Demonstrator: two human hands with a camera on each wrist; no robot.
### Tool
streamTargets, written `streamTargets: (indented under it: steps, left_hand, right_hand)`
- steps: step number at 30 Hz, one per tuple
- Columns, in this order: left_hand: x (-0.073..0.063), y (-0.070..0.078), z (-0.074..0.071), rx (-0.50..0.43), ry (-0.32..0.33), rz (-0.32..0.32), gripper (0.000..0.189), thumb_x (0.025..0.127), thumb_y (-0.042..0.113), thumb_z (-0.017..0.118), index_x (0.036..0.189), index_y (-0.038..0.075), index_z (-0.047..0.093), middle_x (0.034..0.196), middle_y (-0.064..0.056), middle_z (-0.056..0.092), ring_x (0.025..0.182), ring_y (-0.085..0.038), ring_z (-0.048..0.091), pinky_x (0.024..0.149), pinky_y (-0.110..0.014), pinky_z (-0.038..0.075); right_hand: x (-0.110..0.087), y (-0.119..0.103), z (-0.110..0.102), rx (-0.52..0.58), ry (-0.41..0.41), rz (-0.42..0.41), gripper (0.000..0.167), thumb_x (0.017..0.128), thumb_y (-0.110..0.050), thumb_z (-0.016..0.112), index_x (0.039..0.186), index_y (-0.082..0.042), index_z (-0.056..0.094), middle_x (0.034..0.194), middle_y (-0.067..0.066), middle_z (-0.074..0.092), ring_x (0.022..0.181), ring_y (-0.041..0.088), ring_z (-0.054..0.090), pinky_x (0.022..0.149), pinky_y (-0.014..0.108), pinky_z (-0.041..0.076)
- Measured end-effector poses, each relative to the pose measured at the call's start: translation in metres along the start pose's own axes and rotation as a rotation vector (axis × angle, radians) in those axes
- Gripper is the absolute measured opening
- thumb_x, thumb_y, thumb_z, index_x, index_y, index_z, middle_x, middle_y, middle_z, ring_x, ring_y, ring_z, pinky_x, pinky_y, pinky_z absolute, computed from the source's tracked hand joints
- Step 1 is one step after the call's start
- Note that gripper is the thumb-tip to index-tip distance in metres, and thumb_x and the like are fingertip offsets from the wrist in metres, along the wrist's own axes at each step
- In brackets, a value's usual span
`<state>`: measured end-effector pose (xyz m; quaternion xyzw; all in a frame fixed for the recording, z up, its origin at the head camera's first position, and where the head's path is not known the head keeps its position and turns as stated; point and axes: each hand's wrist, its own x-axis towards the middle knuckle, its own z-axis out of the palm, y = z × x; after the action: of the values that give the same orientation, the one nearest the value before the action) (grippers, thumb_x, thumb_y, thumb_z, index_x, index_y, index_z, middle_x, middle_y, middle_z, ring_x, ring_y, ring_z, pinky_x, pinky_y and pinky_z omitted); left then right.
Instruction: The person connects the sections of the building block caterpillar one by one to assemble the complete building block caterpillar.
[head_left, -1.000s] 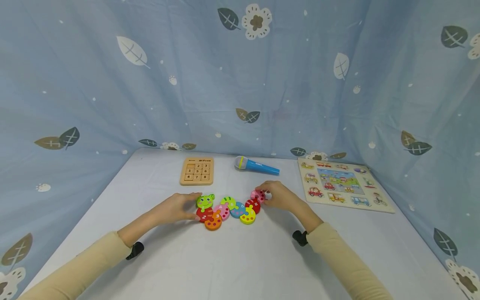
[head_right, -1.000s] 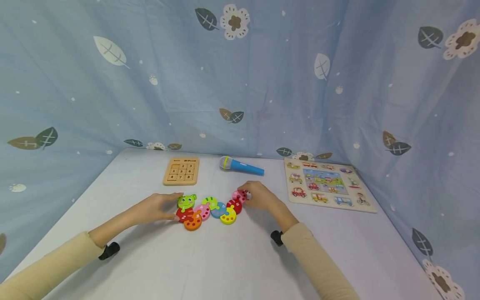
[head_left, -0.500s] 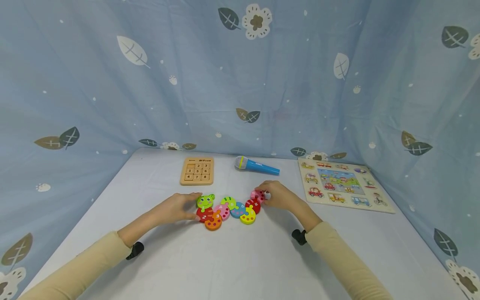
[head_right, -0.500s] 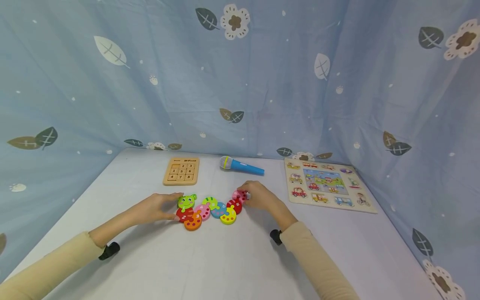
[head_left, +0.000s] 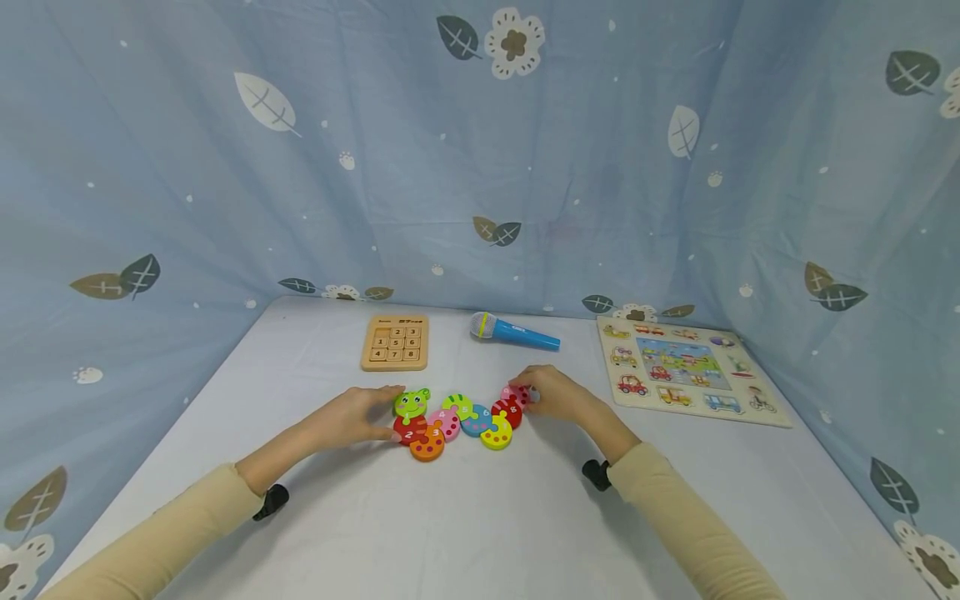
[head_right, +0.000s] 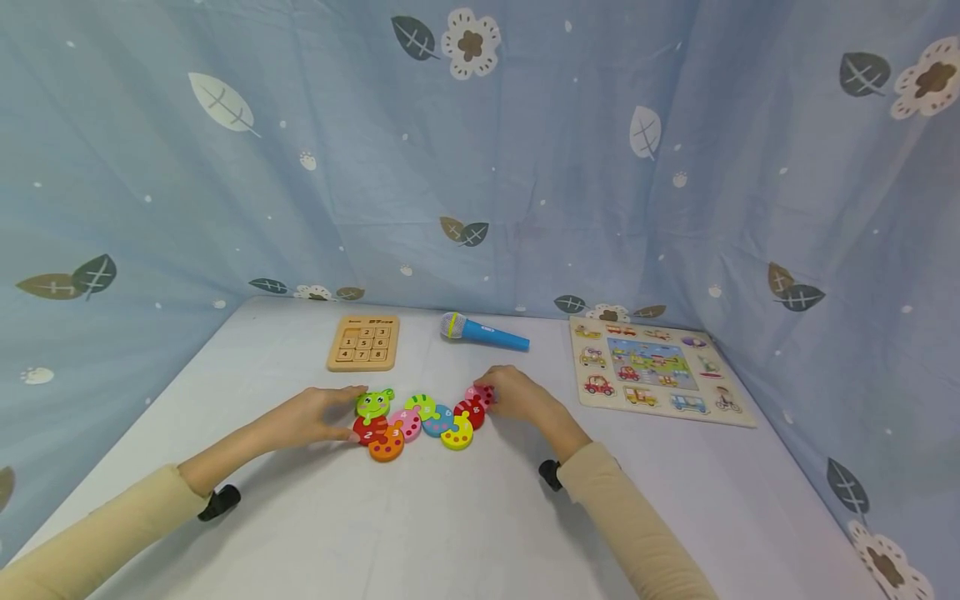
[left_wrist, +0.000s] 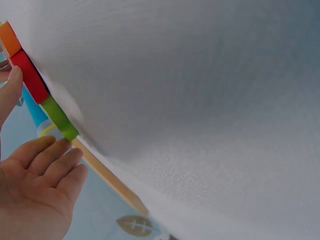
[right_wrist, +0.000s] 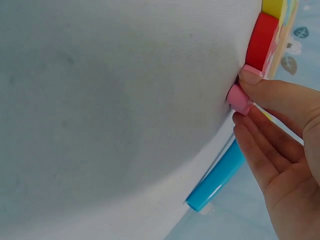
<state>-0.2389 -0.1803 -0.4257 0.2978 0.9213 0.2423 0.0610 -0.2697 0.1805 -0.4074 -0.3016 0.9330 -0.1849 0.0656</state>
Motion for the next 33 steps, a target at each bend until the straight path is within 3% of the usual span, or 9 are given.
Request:
streamTargets:
  steps: [13,23,33]
  left_hand:
    - [0.001,0.004,0.001,0.024,0.009,0.003,0.08,0.078,0.039,0.079,0.139,-0.002,0.049,0.139,-0.02,0.049,0.129,-0.036,0.046,0.105,-0.049,0.04]
    - [-0.004,0.006,-0.001,0.026,0.01,-0.015,0.082,0.078,0.04,0.079,0.14,-0.002,0.047,0.142,-0.02,0.046,0.131,-0.037,0.042,0.107,-0.05,0.037]
    - [-0.004,0.008,-0.002,0.0,0.018,0.009,0.08,0.078,0.039,0.08,0.14,0.0,0.048,0.142,-0.019,0.047,0.132,-0.036,0.042,0.106,-0.05,0.037]
  right_hand:
    - [-0.012,-0.001,-0.004,0.015,0.005,0.004,0.045,0.083,-0.002,0.074,0.126,0.0,0.062,0.124,0.015,0.062,0.114,0.03,0.057,0.095,0.04,0.051]
    - [-0.043,0.001,-0.017,-0.037,0.03,-0.015,0.045,0.084,-0.005,0.074,0.127,-0.002,0.062,0.125,0.015,0.061,0.118,0.034,0.054,0.098,0.047,0.047]
    - [-0.074,0.005,-0.02,-0.026,0.076,-0.02,0.044,0.085,-0.005,0.073,0.127,0.0,0.061,0.124,0.014,0.062,0.117,0.034,0.055,0.097,0.048,0.048]
